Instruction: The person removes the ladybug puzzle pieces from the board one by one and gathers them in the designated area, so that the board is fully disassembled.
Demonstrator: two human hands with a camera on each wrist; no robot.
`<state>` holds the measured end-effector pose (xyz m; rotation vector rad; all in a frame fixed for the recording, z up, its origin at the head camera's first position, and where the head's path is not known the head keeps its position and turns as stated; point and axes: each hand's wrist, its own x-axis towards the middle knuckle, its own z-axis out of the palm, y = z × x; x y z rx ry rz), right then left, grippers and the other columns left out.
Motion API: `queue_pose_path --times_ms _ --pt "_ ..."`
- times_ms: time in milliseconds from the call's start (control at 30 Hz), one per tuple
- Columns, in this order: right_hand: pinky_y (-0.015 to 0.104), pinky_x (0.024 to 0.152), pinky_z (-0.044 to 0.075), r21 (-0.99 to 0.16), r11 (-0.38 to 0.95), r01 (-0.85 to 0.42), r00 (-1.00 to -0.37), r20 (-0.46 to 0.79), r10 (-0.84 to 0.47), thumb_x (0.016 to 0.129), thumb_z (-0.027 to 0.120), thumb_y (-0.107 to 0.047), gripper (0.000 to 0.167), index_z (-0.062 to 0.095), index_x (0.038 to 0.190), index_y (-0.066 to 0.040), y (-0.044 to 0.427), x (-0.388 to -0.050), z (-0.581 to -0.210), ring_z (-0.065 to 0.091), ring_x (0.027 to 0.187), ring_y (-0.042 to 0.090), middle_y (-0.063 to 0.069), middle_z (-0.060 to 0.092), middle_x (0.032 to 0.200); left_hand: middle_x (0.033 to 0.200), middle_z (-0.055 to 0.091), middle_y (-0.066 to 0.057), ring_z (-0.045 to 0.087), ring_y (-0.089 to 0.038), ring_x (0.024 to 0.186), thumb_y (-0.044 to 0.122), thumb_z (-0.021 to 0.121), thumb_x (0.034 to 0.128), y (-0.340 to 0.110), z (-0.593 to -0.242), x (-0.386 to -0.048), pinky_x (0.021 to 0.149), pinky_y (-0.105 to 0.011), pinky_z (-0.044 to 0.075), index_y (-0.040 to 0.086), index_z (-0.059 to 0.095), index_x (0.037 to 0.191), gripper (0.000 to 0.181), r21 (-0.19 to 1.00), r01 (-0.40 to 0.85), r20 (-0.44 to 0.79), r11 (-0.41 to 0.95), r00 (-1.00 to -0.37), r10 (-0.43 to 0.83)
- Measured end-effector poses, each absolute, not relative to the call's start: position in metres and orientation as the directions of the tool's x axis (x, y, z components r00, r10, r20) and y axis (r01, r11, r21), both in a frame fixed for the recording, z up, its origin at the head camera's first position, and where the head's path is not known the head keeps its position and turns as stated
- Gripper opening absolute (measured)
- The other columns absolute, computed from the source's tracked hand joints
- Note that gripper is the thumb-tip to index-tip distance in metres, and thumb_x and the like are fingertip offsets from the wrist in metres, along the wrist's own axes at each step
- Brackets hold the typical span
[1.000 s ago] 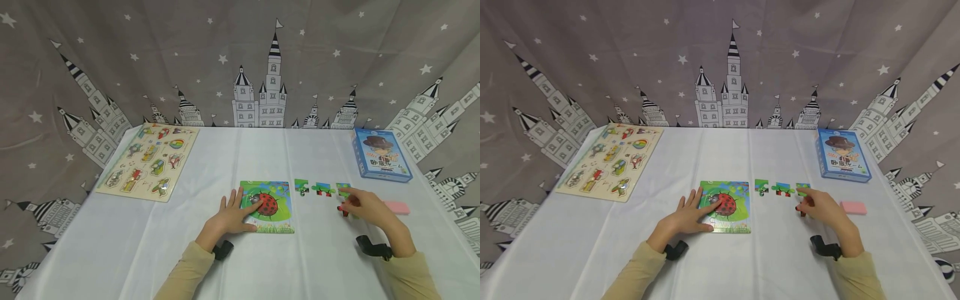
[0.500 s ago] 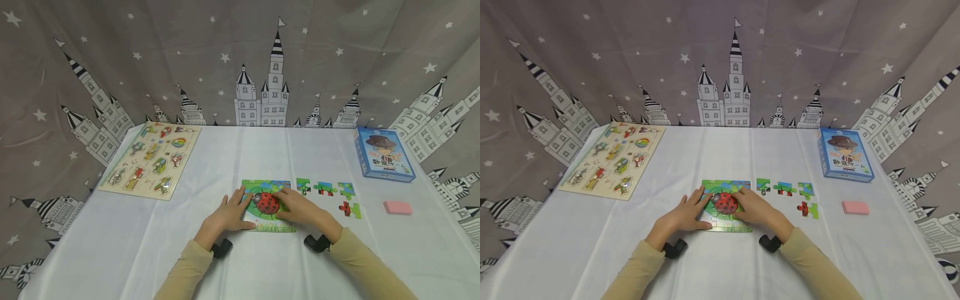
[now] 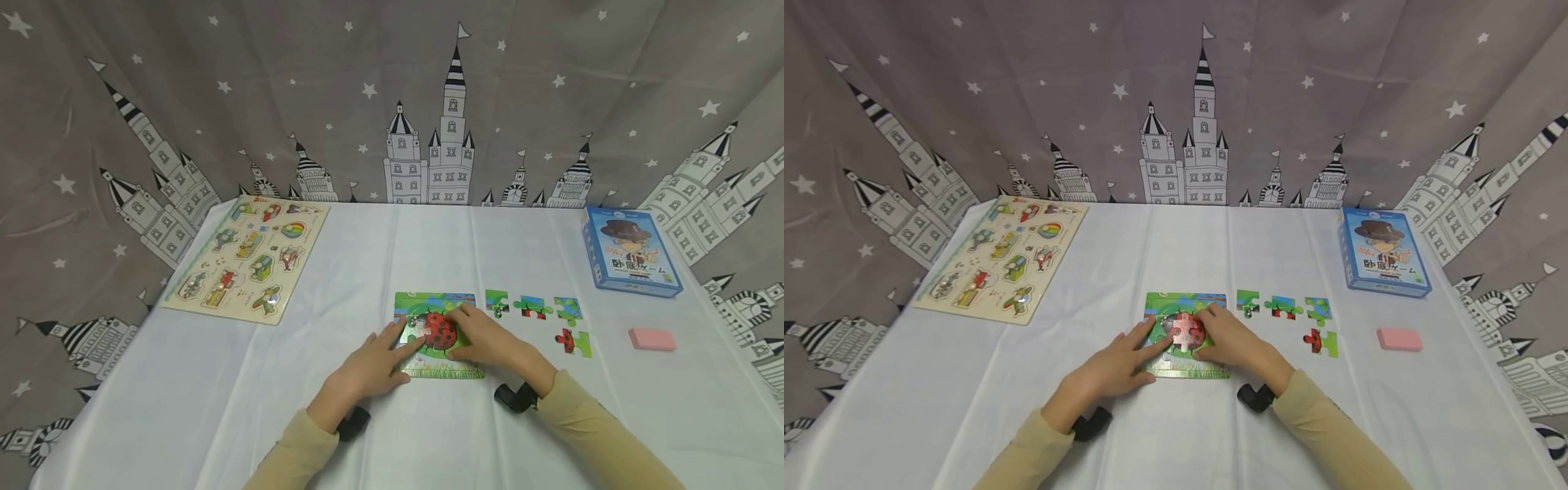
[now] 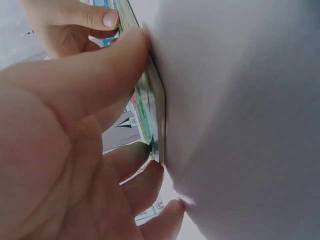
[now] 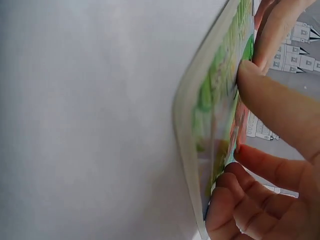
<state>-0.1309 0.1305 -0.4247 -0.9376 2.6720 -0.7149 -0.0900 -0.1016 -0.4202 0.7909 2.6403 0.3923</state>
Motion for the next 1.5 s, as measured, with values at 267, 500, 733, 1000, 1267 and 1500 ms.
queue_pose_path --times_ms 267,500,733,1000,1267,1500 --pt "0.035 0.077 0.045 -0.577 0.675 -0.46 -0.806 -0.048 -0.591 0.072 0.077 -0.015 0.053 0.049 0.115 0.001 0.126 -0.13 -0.421 0.052 0.09 0.02 0.008 0.053 0.102 0.149 0.01 -0.016 0.014 -0.027 0.135 0.033 0.06 0.0866 -0.103 -0.424 -0.091 0.104 -0.044 0.021 0.026 0.036 0.14 0.059 0.355 0.485 -0.228 0.799 -0.784 0.577" --pt "0.032 0.07 0.046 -0.584 0.696 -0.417 -0.838 -0.049 -0.543 0.074 0.074 -0.009 0.04 0.053 0.108 -0.003 0.123 -0.133 -0.421 0.055 0.082 0.016 0.004 0.058 0.092 0.148 0.009 -0.018 0.013 -0.03 0.135 0.031 0.059 0.0871 -0.103 -0.423 -0.089 0.103 -0.046 0.022 0.028 0.042 0.136 0.052 0.355 0.505 -0.221 0.787 -0.772 0.595" --pt "0.03 0.065 0.044 -0.569 0.698 -0.434 -0.835 -0.036 -0.549 0.075 0.074 -0.011 0.039 0.053 0.107 -0.004 0.121 -0.133 -0.422 0.052 0.075 0.013 0.001 0.057 0.087 0.148 0.007 -0.019 0.011 -0.031 0.135 0.03 0.057 0.0887 -0.103 -0.422 -0.087 0.103 -0.049 0.02 0.029 0.043 0.136 0.05 0.342 0.512 -0.235 0.788 -0.765 0.599" --pt "0.032 0.069 0.046 -0.566 0.711 -0.419 -0.851 -0.03 -0.525 0.074 0.074 -0.011 0.039 0.054 0.107 -0.004 0.124 -0.132 -0.421 0.055 0.08 0.016 0.003 0.058 0.089 0.149 0.007 -0.019 0.01 -0.033 0.135 0.03 0.055 0.0901 -0.101 -0.423 -0.087 0.103 -0.05 0.02 0.028 0.041 0.137 0.049 0.328 0.516 -0.244 0.791 -0.763 0.599" --pt "0.034 0.073 0.046 -0.646 0.672 -0.364 -0.858 -0.05 -0.512 0.077 0.072 -0.017 0.04 0.055 0.112 -0.008 0.161 -0.128 -0.414 0.055 0.086 0.017 0.001 0.059 0.093 0.15 0.008 -0.013 0.008 -0.034 0.135 0.03 0.052 0.0918 -0.101 -0.426 -0.087 0.104 -0.05 0.016 0.028 0.037 0.139 0.05 0.348 0.507 -0.249 0.788 -0.761 0.599" --pt "0.033 0.069 0.045 -0.635 0.712 -0.301 -0.896 -0.067 -0.439 0.076 0.073 -0.017 0.04 0.057 0.111 -0.007 0.225 -0.116 -0.413 0.051 0.078 0.017 0.001 0.055 0.086 0.149 0.012 -0.012 0.008 -0.031 0.135 0.031 0.05 0.0924 -0.102 -0.425 -0.087 0.105 -0.048 0.014 0.029 0.036 0.14 0.05 0.342 0.5 -0.256 0.796 -0.765 0.591"
